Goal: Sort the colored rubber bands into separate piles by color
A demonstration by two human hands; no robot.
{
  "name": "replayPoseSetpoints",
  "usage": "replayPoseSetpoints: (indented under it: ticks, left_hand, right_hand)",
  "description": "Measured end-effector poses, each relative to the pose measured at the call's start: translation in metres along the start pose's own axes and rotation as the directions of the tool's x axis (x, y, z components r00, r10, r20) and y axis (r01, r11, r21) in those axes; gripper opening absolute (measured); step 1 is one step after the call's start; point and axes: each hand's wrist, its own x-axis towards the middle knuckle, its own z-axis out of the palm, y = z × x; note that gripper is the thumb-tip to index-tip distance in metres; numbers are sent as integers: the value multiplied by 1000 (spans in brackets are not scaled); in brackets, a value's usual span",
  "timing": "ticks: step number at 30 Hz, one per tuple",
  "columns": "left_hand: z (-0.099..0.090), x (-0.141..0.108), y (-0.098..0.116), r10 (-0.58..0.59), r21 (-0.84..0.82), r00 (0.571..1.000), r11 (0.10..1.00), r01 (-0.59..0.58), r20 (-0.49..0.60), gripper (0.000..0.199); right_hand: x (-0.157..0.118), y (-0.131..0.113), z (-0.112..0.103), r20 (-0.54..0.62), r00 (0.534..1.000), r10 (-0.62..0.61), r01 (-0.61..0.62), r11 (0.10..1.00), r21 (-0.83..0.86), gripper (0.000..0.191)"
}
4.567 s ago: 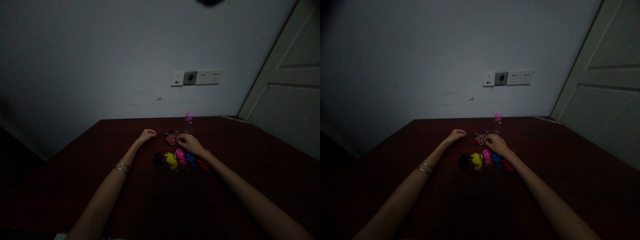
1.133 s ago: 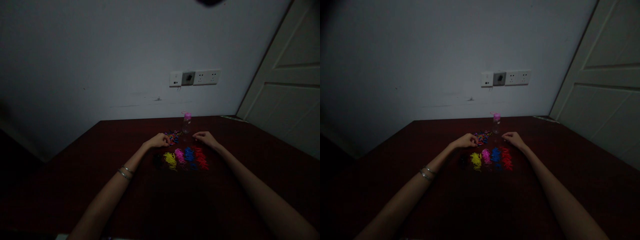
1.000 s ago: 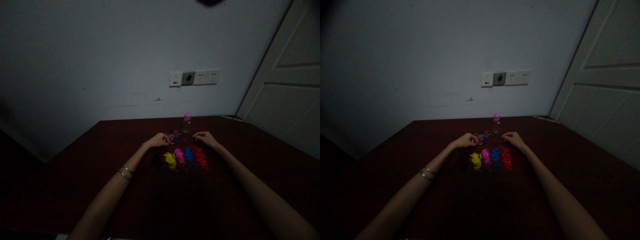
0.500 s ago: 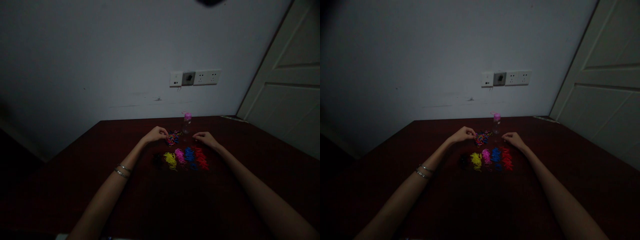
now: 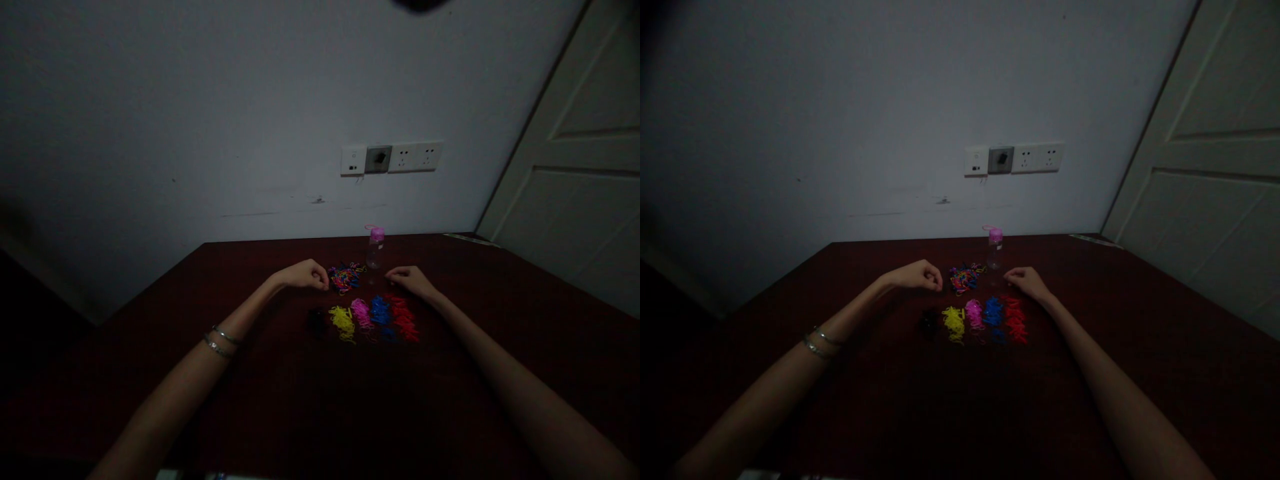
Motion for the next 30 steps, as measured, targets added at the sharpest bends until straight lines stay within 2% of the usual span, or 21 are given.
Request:
replayPoseSetpoints:
  ticks: [4, 7, 16, 20, 24, 27, 30]
  left_hand:
    - [-1, -18, 3, -24, 41, 991, 999, 19, 131, 17]
    - [2, -26, 4, -49, 44, 981, 998, 42, 185, 16]
    - [7, -29, -5, -72, 41, 976, 997, 65, 204, 19]
    - [1, -22, -13, -81, -24, 989, 996, 84, 120, 20]
    - [0, -11, -27, -109, -90, 993, 990, 105, -39, 16]
    - [5, 0, -44, -143, -144, 970, 983, 115, -196, 15]
    - [8, 10, -63, -189, -174, 930, 975, 140, -315, 19]
  right_hand:
    - [-2, -6, 2, -15, 1000, 3, -3, 1000, -15, 27]
    - [-3, -10, 2, -24, 1000, 17, -17, 1000, -25, 27]
    - [-2, -16, 8, 3, 1000, 23, -23, 999, 37, 33]
    - [-5, -32, 20, 37, 998, -51, 51, 999, 5, 33]
    - [-16, -60, 36, 152, 960, -237, 262, 948, -178, 26]
    - [-28, -83, 48, 219, 933, -287, 350, 867, -356, 22]
    - [-36, -97, 56, 226, 917, -330, 400, 772, -494, 19]
